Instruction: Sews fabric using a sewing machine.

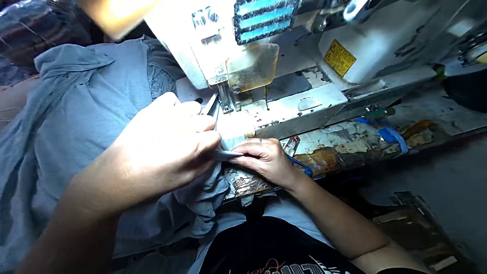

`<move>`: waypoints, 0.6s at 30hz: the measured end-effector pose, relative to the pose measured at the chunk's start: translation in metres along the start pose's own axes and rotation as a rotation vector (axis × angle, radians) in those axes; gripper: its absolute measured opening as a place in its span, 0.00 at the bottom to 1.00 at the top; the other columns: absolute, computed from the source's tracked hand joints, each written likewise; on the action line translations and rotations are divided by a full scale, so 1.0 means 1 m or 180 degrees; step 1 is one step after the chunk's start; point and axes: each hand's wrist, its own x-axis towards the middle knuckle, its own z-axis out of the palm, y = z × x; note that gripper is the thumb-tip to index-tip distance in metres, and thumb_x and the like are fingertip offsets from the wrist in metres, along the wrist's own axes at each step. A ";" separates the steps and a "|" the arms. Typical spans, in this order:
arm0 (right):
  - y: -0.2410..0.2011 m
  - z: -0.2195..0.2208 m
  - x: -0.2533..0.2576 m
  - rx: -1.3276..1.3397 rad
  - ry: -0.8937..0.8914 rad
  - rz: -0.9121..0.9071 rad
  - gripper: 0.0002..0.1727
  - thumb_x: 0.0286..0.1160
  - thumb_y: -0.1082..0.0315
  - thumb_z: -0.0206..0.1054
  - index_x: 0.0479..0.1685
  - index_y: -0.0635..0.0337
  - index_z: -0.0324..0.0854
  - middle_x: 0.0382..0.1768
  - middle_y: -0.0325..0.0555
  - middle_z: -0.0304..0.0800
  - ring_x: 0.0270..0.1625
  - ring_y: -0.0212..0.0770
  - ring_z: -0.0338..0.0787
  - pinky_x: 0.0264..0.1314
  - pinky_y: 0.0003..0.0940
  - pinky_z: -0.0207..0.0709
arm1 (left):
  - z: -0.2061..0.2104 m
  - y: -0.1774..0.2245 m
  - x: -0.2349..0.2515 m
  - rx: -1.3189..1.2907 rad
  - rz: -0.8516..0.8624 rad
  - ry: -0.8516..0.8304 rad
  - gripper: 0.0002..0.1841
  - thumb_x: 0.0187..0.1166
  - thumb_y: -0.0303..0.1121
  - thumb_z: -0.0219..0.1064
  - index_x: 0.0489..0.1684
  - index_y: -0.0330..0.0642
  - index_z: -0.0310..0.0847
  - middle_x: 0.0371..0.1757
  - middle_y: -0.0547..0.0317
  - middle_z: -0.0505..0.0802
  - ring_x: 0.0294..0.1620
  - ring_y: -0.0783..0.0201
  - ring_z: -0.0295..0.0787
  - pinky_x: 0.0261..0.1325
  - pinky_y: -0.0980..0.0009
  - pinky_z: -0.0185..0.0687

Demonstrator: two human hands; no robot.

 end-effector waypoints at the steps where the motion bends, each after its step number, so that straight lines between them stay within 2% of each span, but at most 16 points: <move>1: 0.000 0.000 0.000 0.0005 0.0006 0.0006 0.05 0.70 0.71 0.75 0.36 0.65 0.95 0.36 0.44 0.97 0.41 0.27 0.94 0.49 0.22 0.86 | 0.000 -0.003 0.000 0.0007 -0.0007 0.0029 0.17 0.74 0.47 0.61 0.18 0.48 0.80 0.22 0.61 0.77 0.28 0.56 0.75 0.37 0.56 0.61; 3: 0.000 0.001 0.000 0.0010 0.0009 0.0022 0.06 0.70 0.71 0.75 0.36 0.65 0.95 0.36 0.44 0.97 0.40 0.27 0.94 0.49 0.22 0.87 | 0.001 -0.008 -0.003 0.0043 -0.0087 0.0133 0.19 0.75 0.48 0.61 0.16 0.46 0.76 0.21 0.60 0.76 0.28 0.54 0.75 0.37 0.55 0.60; 7: 0.000 0.000 0.000 0.0115 0.0004 0.0071 0.06 0.70 0.72 0.75 0.37 0.65 0.95 0.37 0.44 0.97 0.41 0.26 0.94 0.50 0.21 0.87 | -0.005 0.000 -0.008 -0.0016 -0.0159 0.0186 0.20 0.78 0.49 0.58 0.17 0.49 0.78 0.21 0.63 0.74 0.29 0.58 0.72 0.41 0.56 0.58; 9: -0.001 0.000 0.001 0.0109 0.0017 0.0096 0.06 0.70 0.71 0.75 0.36 0.65 0.95 0.36 0.44 0.97 0.40 0.26 0.93 0.50 0.21 0.87 | -0.003 -0.006 -0.007 0.0077 -0.0168 0.0259 0.20 0.80 0.47 0.57 0.17 0.46 0.76 0.20 0.60 0.75 0.27 0.56 0.73 0.39 0.55 0.59; 12: -0.001 0.000 0.000 0.0117 0.0031 0.0118 0.06 0.70 0.71 0.75 0.35 0.66 0.95 0.36 0.44 0.97 0.41 0.25 0.93 0.49 0.20 0.86 | -0.002 -0.010 -0.007 0.0055 -0.0254 0.0315 0.21 0.79 0.47 0.59 0.14 0.47 0.72 0.18 0.61 0.72 0.25 0.56 0.71 0.40 0.55 0.58; 14: -0.002 0.000 0.000 0.0163 0.0038 0.0128 0.05 0.70 0.72 0.75 0.36 0.66 0.95 0.37 0.44 0.97 0.42 0.25 0.93 0.51 0.20 0.86 | -0.006 -0.004 -0.007 0.0009 -0.0211 0.0256 0.20 0.78 0.48 0.59 0.15 0.48 0.74 0.19 0.63 0.73 0.27 0.58 0.72 0.41 0.56 0.58; 18: -0.003 0.000 0.002 0.0256 0.0037 0.0111 0.06 0.71 0.72 0.75 0.36 0.67 0.94 0.37 0.45 0.97 0.41 0.25 0.93 0.50 0.20 0.86 | -0.006 -0.008 -0.007 0.0063 -0.0237 0.0349 0.21 0.79 0.46 0.59 0.13 0.46 0.71 0.17 0.60 0.73 0.26 0.55 0.71 0.41 0.55 0.58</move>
